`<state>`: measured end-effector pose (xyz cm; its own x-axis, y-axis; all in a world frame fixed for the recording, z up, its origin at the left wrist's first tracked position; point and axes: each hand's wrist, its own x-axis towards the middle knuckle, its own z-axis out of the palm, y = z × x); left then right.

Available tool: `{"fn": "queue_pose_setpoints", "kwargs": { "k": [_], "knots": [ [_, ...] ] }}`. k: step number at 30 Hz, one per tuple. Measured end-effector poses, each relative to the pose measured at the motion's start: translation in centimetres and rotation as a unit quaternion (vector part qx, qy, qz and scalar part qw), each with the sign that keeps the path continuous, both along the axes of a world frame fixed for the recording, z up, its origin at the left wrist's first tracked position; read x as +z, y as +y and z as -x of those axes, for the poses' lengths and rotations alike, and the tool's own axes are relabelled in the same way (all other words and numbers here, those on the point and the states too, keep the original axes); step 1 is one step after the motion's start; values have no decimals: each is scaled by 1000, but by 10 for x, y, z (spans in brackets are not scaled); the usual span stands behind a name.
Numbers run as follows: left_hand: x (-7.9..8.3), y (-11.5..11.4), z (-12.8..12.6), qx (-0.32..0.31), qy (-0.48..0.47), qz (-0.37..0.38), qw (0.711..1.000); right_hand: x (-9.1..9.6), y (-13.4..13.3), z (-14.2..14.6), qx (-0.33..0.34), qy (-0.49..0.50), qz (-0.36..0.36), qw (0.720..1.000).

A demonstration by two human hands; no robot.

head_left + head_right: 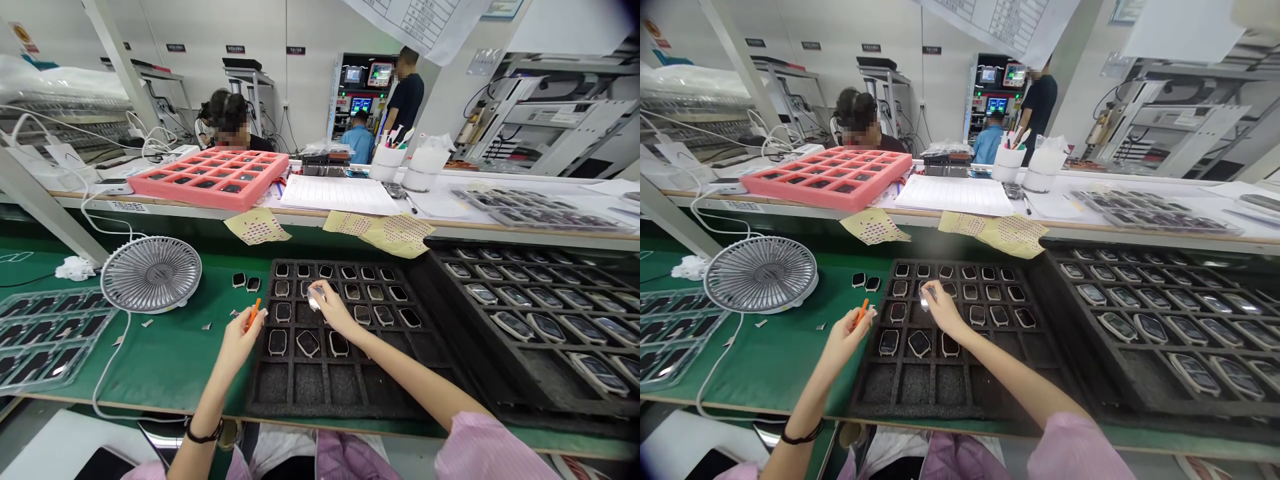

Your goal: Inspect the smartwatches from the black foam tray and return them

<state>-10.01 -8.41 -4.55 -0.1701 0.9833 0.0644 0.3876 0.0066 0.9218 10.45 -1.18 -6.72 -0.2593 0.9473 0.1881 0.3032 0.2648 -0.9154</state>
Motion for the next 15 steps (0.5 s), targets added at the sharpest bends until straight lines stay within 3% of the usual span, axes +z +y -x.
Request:
{"fn": "queue_pose_setpoints", "kwargs": {
  "k": [3,7,11,15],
  "knots": [
    [-12,2,26,15,144,36,989,-11,5,0,15,-74,-26,997],
    [-16,0,36,54,225,83,969,-7,0,-8,21,-141,-71,987],
    [-13,-3,30,86,197,85,973,-1,-4,-33,-43,-282,-74,956],
    [-14,-1,17,39,144,49,988,-11,-7,-46,-49,-290,-45,955]
  ]
}}
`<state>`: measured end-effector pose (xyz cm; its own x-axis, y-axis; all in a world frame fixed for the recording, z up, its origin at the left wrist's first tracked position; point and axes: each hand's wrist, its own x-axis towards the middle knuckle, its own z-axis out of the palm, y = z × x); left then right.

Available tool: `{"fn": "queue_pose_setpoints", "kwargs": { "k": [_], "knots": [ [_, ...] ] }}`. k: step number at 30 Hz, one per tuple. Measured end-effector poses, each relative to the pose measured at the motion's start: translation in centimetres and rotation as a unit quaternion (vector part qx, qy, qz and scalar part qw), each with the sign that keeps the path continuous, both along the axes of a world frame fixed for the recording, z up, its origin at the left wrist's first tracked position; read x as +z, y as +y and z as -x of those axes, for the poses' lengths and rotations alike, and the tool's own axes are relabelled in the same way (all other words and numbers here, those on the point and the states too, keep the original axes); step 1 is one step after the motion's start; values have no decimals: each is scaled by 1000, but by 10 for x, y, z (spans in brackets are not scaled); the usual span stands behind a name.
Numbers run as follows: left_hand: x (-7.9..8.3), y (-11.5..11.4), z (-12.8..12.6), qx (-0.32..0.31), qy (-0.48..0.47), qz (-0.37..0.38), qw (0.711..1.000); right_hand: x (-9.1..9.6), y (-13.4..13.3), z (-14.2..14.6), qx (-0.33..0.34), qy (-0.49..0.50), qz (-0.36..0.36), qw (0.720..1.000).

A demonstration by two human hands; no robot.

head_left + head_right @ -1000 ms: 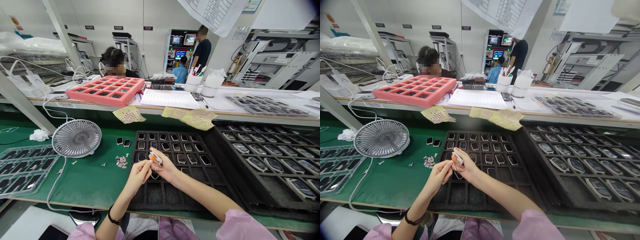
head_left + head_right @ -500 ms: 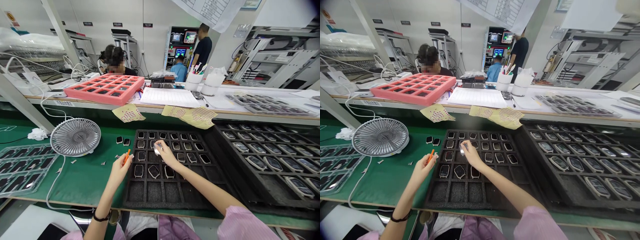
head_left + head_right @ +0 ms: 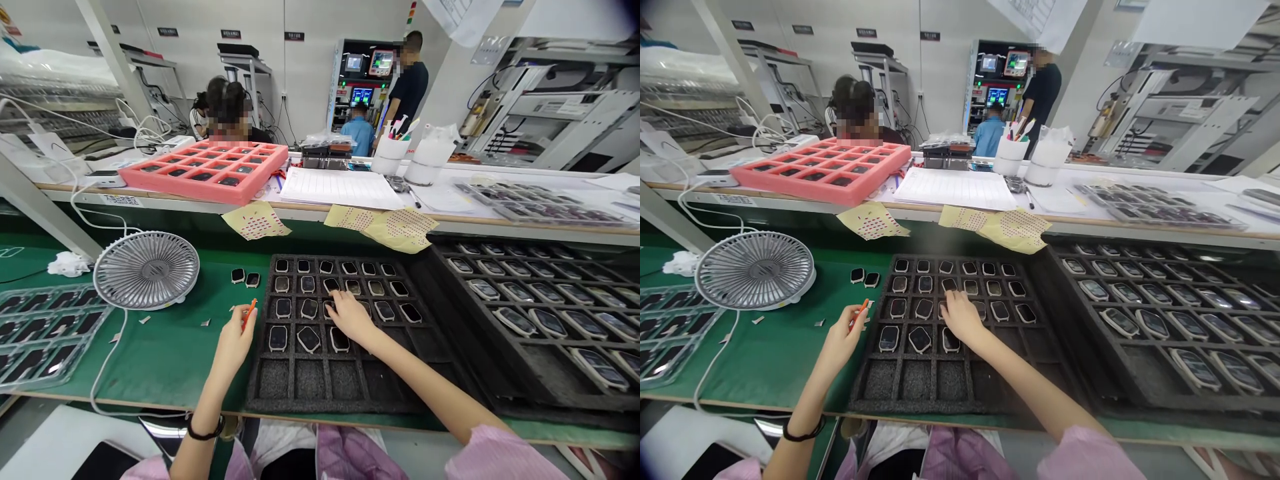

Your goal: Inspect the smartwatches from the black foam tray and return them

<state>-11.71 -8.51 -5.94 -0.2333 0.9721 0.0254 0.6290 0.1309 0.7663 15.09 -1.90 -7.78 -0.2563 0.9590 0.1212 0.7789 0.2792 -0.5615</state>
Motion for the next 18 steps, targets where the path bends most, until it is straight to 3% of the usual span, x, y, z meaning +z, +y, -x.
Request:
{"fn": "queue_pose_setpoints", "kwargs": {
  "k": [4,10,14,18],
  "knots": [
    [1,0,-20,-84,-61,-31,994,-12,5,-2,8,53,30,998],
    [9,-4,-59,-230,-226,40,946,-11,14,-3,23,153,59,986],
    [8,-4,-70,-232,-233,27,944,-1,3,3,23,147,59,987],
    [4,-3,-67,-233,-221,27,947,8,-9,17,40,28,60,997]
  ]
}}
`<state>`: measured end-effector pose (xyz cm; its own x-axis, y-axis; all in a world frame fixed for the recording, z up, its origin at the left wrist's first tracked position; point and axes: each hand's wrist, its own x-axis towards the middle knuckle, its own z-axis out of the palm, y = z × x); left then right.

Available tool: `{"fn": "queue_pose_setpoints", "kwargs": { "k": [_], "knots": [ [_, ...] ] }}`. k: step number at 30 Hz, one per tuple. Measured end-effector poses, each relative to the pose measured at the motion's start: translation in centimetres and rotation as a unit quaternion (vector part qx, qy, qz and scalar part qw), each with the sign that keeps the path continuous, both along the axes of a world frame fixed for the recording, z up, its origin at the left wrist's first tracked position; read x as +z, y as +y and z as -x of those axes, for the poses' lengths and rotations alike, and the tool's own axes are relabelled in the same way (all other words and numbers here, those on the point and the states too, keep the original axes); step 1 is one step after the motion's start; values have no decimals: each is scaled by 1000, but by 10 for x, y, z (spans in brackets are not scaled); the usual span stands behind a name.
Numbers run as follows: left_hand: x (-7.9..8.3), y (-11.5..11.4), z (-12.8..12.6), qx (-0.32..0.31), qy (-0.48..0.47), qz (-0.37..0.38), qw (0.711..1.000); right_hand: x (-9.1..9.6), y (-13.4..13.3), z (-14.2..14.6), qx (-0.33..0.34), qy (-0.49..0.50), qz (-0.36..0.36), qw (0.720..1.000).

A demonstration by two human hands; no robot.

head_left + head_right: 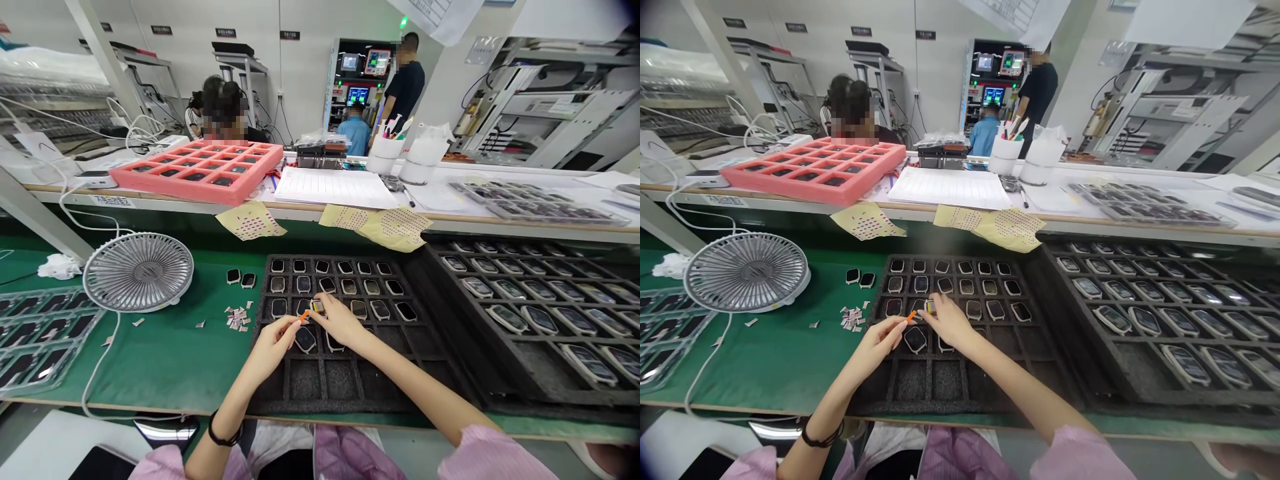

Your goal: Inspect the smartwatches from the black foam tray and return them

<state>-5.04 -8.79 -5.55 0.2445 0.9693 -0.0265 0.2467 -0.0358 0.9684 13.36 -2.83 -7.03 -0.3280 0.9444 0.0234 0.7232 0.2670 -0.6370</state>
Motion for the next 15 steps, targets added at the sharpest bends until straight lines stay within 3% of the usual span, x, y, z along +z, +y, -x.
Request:
{"fn": "queue_pose_setpoints", "kwargs": {
  "k": [3,6,11,15],
  "knots": [
    [-2,0,3,-3,10,-3,1000,3,0,9,-5,-42,19,999],
    [-3,0,3,-1,13,-1,1000,3,5,8,-6,-13,48,999],
    [-3,-1,4,1,9,5,1000,-5,17,-8,-7,106,93,990],
    [0,-2,3,-2,-1,7,1000,-13,23,-21,-3,224,173,959]
  ]
}}
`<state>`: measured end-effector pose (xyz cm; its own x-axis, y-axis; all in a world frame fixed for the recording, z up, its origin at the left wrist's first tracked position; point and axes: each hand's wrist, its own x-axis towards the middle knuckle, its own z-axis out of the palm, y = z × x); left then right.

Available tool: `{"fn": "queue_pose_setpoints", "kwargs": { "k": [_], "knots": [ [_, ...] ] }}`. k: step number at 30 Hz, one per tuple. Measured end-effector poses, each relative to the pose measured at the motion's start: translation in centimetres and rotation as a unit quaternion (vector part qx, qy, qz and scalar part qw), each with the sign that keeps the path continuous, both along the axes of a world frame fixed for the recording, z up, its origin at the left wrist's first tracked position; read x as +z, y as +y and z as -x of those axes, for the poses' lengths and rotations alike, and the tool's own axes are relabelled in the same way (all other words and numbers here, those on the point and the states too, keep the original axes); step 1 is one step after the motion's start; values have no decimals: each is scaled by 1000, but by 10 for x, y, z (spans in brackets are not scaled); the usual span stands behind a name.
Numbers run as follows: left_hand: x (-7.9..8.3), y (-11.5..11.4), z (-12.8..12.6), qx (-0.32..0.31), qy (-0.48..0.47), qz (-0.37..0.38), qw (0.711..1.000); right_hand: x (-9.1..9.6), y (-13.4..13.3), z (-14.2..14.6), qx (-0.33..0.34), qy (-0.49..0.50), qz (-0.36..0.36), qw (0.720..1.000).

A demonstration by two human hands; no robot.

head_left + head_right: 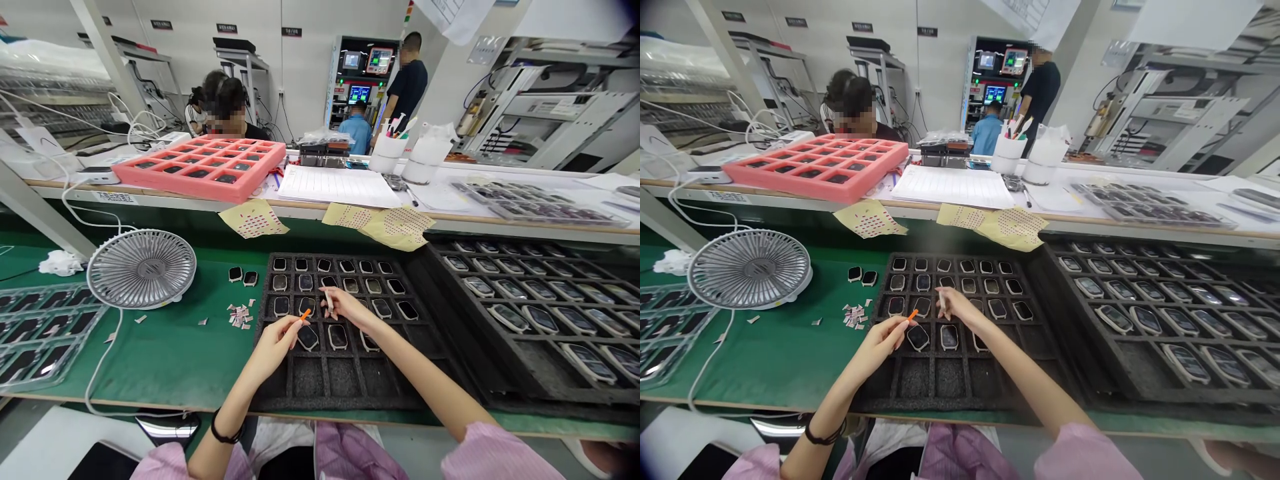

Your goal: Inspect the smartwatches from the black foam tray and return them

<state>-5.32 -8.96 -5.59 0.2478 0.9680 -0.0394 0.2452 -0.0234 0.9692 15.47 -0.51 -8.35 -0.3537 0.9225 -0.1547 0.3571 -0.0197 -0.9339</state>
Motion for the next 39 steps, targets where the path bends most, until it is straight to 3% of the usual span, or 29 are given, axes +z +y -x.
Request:
{"fn": "queue_pose_setpoints", "kwargs": {
  "k": [4,8,11,14,21,29,31,33,35,37,39],
  "knots": [
    [3,-2,-9,-31,-22,30,999,-2,-6,-8,10,82,44,996],
    [3,-1,-17,-54,-21,21,998,2,-8,-3,0,63,60,996],
    [3,-1,-15,-45,-14,19,999,10,-6,10,15,-57,-16,998],
    [2,-4,-8,-29,-12,25,999,17,-11,20,47,-185,-133,973],
    [2,-6,-2,-25,-13,33,999,15,-26,14,66,-242,-205,946],
    [5,-8,-5,-35,-30,35,998,14,-10,2,18,-98,-127,987],
    [5,-10,-10,-37,-43,36,998,21,-19,8,6,9,-70,997],
    [5,-11,-17,-35,-60,35,997,30,-33,17,-13,212,41,976],
    [6,-12,-24,-30,-78,34,996,39,-47,27,-36,355,120,926],
    [9,-14,-29,-27,-87,30,995,46,-56,34,-56,413,142,898],
    [12,-15,-30,-27,-85,24,996,49,-59,39,-65,428,136,891]
  ]
}}
